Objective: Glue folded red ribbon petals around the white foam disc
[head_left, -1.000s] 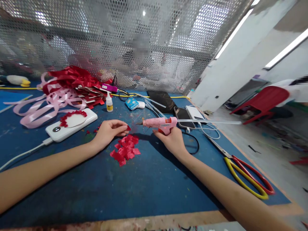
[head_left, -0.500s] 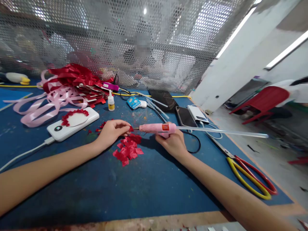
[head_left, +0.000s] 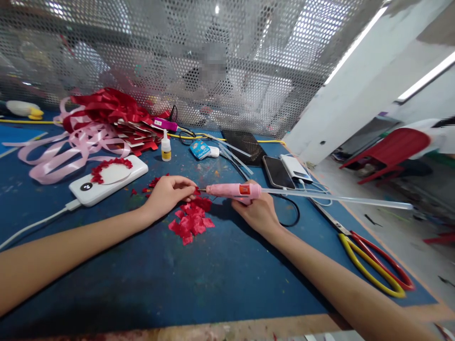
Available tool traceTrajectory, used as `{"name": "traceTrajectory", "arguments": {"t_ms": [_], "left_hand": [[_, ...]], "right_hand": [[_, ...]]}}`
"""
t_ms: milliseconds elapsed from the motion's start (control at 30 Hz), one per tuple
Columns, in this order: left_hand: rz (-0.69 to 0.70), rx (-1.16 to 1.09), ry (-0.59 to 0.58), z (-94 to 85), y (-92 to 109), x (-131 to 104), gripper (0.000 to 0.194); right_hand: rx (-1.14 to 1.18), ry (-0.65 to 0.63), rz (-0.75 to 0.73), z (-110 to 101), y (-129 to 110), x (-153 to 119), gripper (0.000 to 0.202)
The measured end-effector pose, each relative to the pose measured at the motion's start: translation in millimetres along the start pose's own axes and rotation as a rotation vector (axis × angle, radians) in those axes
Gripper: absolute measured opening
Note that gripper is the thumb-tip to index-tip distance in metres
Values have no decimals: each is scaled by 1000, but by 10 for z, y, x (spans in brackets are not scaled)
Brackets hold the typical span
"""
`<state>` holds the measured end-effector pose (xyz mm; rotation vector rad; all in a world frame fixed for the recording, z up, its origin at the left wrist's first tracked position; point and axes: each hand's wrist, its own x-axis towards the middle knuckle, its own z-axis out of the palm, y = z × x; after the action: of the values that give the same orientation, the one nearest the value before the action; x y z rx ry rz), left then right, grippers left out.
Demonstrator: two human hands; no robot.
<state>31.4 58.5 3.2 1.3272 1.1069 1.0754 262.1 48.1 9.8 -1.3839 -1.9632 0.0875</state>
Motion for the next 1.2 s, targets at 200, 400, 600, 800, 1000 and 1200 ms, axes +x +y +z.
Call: {"name": "traceTrajectory", "arguments": {"t_ms": [200,400,600,800,1000,1200], "left_hand": [[3,5,-7,-1,3,1,17],[2,15,-8,-1,15,-3,16],[-14,19,-11,1,22,0,16],[-15,6,-15,-4,12,2,15],[-22,-3,-19,-5,12,3,15],[-21,-13,-24,-12,3,11,16]], "right_hand": [[1,-20,-21,-4,9,-6,7],[17,-29,-39,3,26,-6,4],[8,-33,-57,6,33,-7,3],[10,-32,-78,11,50,-8,4],[12,-30,-83,14,56,-14,4],[20,-12,-101,23,70,-6,6]]}}
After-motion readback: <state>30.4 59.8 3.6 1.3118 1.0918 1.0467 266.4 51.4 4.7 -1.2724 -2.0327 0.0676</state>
